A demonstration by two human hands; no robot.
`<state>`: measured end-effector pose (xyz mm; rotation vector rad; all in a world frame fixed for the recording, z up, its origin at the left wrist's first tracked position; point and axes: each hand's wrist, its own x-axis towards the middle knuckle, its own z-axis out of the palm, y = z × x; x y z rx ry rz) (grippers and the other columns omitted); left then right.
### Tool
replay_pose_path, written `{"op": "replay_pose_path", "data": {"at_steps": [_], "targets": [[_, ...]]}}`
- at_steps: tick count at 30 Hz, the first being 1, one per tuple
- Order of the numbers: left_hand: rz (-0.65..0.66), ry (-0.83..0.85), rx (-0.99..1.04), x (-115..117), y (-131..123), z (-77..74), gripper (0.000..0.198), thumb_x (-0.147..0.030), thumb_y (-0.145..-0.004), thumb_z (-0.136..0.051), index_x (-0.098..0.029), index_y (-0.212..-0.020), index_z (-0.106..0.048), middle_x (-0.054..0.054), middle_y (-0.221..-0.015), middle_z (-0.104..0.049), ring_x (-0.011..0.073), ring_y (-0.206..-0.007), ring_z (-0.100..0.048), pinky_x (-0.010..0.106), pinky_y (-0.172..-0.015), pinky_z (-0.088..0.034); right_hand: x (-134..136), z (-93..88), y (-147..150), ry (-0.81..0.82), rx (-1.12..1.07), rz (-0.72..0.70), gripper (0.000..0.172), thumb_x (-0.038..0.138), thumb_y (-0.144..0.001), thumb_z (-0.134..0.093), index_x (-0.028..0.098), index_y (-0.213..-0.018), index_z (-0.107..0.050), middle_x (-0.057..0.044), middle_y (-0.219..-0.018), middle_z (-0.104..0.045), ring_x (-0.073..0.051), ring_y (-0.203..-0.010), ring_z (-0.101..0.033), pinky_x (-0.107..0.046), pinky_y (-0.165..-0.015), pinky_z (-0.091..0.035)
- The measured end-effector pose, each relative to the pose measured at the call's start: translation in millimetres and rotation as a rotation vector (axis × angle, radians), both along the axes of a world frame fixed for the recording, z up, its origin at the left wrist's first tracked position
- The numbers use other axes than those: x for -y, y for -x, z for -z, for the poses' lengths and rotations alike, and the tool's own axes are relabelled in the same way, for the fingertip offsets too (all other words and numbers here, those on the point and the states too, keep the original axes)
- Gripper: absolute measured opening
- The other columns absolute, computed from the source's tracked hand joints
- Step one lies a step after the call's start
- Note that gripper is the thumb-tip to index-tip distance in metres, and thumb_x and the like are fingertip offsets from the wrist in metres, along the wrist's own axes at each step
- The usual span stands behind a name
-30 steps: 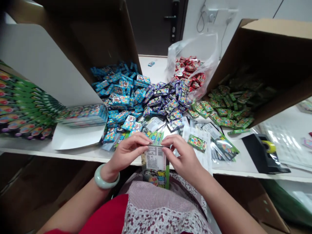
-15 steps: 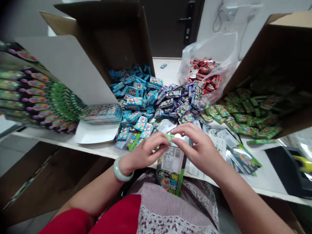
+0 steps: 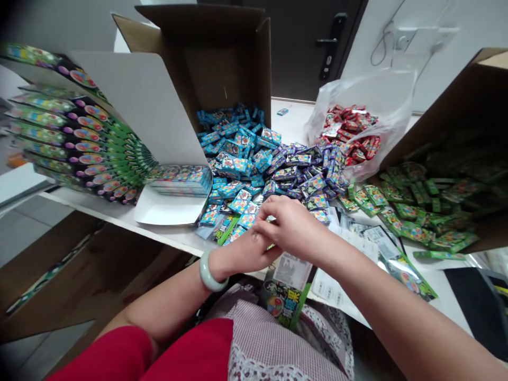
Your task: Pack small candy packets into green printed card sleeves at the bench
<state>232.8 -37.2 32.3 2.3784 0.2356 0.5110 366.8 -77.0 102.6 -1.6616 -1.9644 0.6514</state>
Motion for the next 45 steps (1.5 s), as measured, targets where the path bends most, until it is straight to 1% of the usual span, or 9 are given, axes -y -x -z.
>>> {"op": "replay_pose_path", "data": {"at_steps": [5,10,17,22,26,29,35,39,45], "targets": [[0.023,-0.048,0.050,-1.7,-1.5,4.4,0.022,-0.021,-0.094,-0.044,-0.013,-0.109,-0.058,0.015,-0.112,-0.063,0.0280,-0.106,-0.060,0.046,-0.090,-0.051,5.3,-4.2,-5.7,-0.076,0.083,0.027,0.021,0.032,-0.089,-0.061,0.020,-0.072,-0.066,-0.007,-0.088,-0.066,-0.021,-0.085,-0.058,-0.037,-0.077,-0.044],[-0.018,-0.099,-0.098,-0.8,-6.1,0.3,0.020,-0.018,-0.093,-0.038,-0.012,-0.103,-0.054,0.017,-0.105,-0.062,0.0273,-0.091,-0.064,0.042,-0.075,-0.053,6.9,-12.2,-3.8,-0.070,0.317,0.013,0.021,0.032,-0.073,-0.078,0.021,-0.061,-0.066,-0.008,-0.087,-0.067,-0.027,-0.087,-0.058,-0.044,-0.078,-0.041],[-0.054,-0.079,-0.160,2.6,-11.2,-0.3,0.019,-0.016,-0.089,-0.039,-0.013,-0.102,-0.053,0.014,-0.100,-0.063,0.0230,-0.085,-0.062,0.034,-0.069,-0.051,11.6,-15.4,-10.4,0.043,0.185,-0.038,0.013,0.022,-0.074,-0.075,0.022,-0.064,-0.067,-0.005,-0.077,-0.065,-0.020,-0.074,-0.059,-0.034,-0.066,-0.045],[-0.015,-0.111,-0.142,4.1,-14.0,5.0,0.021,-0.020,-0.094,-0.035,-0.015,-0.089,-0.056,0.012,-0.090,-0.064,0.0228,-0.077,-0.061,0.034,-0.064,-0.049,22.6,-18.4,-12.1,0.010,0.313,0.044,0.016,0.035,-0.069,-0.080,0.023,-0.065,-0.070,-0.006,-0.081,-0.067,-0.025,-0.081,-0.061,-0.041,-0.073,-0.045],[-0.056,-0.101,-0.126,7.5,-19.4,8.7,0.019,-0.017,-0.091,-0.038,-0.015,-0.086,-0.056,0.012,-0.085,-0.063,0.0244,-0.073,-0.062,0.037,-0.063,-0.049,26.1,-19.5,-10.9,0.048,0.378,0.048,0.009,0.025,-0.068,-0.079,0.023,-0.065,-0.071,-0.007,-0.082,-0.068,-0.028,-0.083,-0.062,-0.043,-0.075,-0.044],[-0.113,-0.065,-0.140,10.8,-22.1,7.5,0.013,-0.016,-0.088,-0.043,-0.016,-0.082,-0.055,0.010,-0.081,-0.063,0.0242,-0.071,-0.062,0.037,-0.062,-0.049,26.3,-18.2,-14.0,0.074,0.351,0.040,0.008,0.022,-0.068,-0.078,0.023,-0.065,-0.070,-0.006,-0.077,-0.066,-0.024,-0.078,-0.062,-0.039,-0.071,-0.045],[-0.091,-0.038,-0.130,13.0,-23.1,4.5,0.015,-0.023,-0.090,-0.044,-0.016,-0.080,-0.055,0.011,-0.079,-0.062,0.0232,-0.066,-0.060,0.035,-0.058,-0.047,26.3,-17.6,-23.2,0.124,0.246,-0.004,0.011,0.023,-0.069,-0.076,0.023,-0.064,-0.067,-0.003,-0.073,-0.064,-0.019,-0.068,-0.060,-0.031,-0.061,-0.045],[-0.097,-0.080,-0.155,12.2,-24.1,6.0,0.023,-0.026,-0.094,-0.038,-0.014,-0.090,-0.056,0.009,-0.074,-0.061,0.0214,-0.062,-0.058,0.033,-0.056,-0.045,25.2,-17.3,-29.2,0.219,0.104,-0.001,0.013,0.027,-0.074,-0.073,0.023,-0.065,-0.066,-0.004,-0.077,-0.065,-0.018,-0.071,-0.062,-0.030,-0.063,-0.048],[-0.092,-0.036,-0.128,9.5,-24.4,3.2,0.026,-0.028,-0.097,-0.034,-0.013,-0.106,-0.053,0.010,-0.081,-0.063,0.0206,-0.067,-0.060,0.031,-0.057,-0.045,24.1,-13.5,-34.1,0.206,-0.071,-0.060,0.016,0.031,-0.084,-0.063,0.023,-0.071,-0.063,-0.003,-0.078,-0.065,-0.017,-0.075,-0.061,-0.030,-0.068,-0.049]]}}
